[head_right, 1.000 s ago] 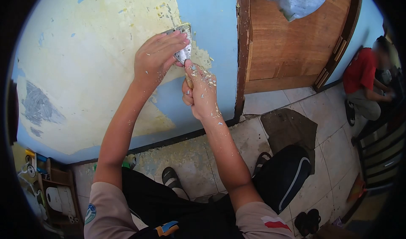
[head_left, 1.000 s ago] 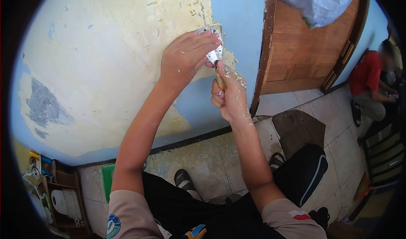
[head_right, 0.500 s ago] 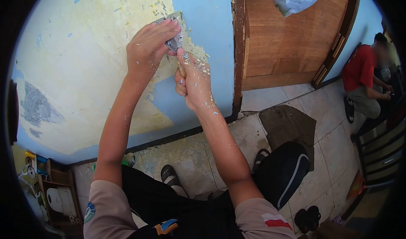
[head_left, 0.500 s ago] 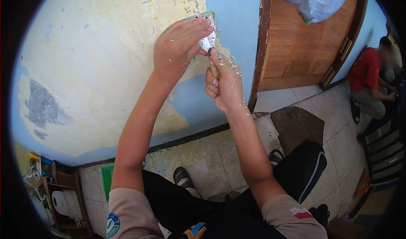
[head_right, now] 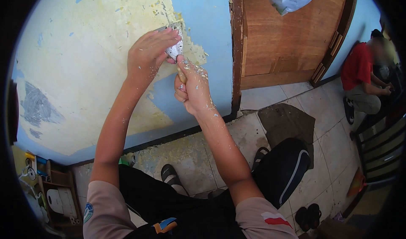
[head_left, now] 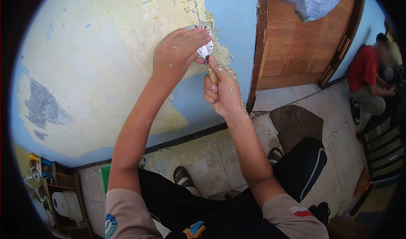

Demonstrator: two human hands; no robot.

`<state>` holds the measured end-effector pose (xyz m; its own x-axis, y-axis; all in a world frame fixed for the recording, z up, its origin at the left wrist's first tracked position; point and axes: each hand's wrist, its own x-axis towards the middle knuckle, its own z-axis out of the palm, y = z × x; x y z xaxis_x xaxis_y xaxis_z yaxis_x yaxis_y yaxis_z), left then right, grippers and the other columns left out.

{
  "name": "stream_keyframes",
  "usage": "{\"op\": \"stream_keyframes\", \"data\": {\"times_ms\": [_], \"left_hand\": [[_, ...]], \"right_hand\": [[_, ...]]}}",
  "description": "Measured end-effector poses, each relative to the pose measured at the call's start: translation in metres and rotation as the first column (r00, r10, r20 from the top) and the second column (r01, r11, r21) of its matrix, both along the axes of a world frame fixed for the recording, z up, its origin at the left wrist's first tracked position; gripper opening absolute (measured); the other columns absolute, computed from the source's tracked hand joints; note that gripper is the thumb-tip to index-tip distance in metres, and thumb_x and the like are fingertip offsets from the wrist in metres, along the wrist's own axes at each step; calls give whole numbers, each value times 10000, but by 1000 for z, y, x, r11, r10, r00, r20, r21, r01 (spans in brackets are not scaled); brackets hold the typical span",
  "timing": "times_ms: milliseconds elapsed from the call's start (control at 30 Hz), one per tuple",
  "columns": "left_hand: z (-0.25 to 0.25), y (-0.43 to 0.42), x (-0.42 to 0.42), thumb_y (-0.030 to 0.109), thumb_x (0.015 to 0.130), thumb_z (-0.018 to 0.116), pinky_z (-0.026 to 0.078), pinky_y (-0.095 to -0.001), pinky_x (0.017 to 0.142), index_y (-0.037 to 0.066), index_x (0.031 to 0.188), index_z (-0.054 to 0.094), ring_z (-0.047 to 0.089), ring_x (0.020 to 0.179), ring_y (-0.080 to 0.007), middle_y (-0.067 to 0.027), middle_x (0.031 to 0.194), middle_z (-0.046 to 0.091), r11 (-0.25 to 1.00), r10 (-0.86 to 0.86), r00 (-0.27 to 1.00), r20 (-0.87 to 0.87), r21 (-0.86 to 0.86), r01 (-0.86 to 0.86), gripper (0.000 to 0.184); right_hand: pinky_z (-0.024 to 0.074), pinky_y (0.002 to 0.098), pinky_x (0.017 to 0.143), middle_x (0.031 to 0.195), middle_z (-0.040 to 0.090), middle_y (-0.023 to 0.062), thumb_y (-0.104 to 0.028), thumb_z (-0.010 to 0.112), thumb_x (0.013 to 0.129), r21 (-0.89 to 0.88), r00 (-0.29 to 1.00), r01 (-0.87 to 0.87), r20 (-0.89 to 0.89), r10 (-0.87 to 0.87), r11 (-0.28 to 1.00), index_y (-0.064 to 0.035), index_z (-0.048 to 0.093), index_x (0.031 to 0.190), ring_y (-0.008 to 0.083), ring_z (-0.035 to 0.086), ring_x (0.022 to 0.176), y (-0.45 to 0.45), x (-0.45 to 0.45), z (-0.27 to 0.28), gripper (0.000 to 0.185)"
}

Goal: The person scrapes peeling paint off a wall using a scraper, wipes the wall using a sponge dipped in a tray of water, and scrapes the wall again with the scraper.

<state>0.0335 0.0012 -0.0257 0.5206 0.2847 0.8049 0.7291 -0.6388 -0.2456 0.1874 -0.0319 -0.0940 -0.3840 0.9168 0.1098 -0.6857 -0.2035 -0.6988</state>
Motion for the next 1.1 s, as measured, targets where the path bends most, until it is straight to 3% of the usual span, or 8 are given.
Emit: {"op": "stream_keyframes", "data": {"times_ms": [67,267,467,800,967,1100], "left_hand": [[6,5,1,-14,711,775,543,-369,1018,132,1110,764,690,1188,-209,-12,1181,761,996,11,1000,-12,91,-10,425],[2,-3,3,-4,713,775,542,-370,1021,121,1096,761,694,1181,-210,-7,1168,766,999,-17,1000,6,-33,17,403],[3,2,-2,20,721,782,537,-371,1025,123,1100,763,693,1183,-198,-6,1171,765,1000,-16,1000,-3,-6,16,394],[0,7,-3,43,719,790,531,-372,1033,125,1106,766,689,1192,-198,-4,1183,763,1000,-10,1000,-9,26,10,396],[13,20,-2,41,717,790,527,-370,1038,125,1109,765,687,1199,-201,2,1184,763,991,-26,999,42,129,20,402],[9,12,2,20,716,785,529,-369,1034,119,1106,764,688,1198,-204,-1,1169,767,994,-48,997,67,101,41,402]], "right_hand": [[148,267,401,522,320,-48,-416,505,1095,-2,1000,-21,0,21,1000,-73,649,1228,62,189,392,3,0,4,395],[148,269,401,520,318,-48,-422,502,1096,-2,999,3,-53,-3,1000,-81,640,1240,66,195,391,-6,3,1,395],[150,271,402,524,317,-48,-423,497,1098,-57,996,-29,-83,24,998,-81,632,1243,68,192,395,-6,-4,-1,396],[144,281,407,512,303,-46,-416,501,1097,5,999,29,-18,-29,1000,-67,645,1216,69,181,394,0,-11,-2,395],[145,276,411,512,306,-47,-413,499,1099,53,997,72,0,-72,996,-69,646,1213,67,181,398,11,-7,11,392],[160,272,419,539,344,-51,-432,559,1074,58,998,36,-59,-33,998,-85,648,1168,63,214,416,2,-3,6,370]]}}
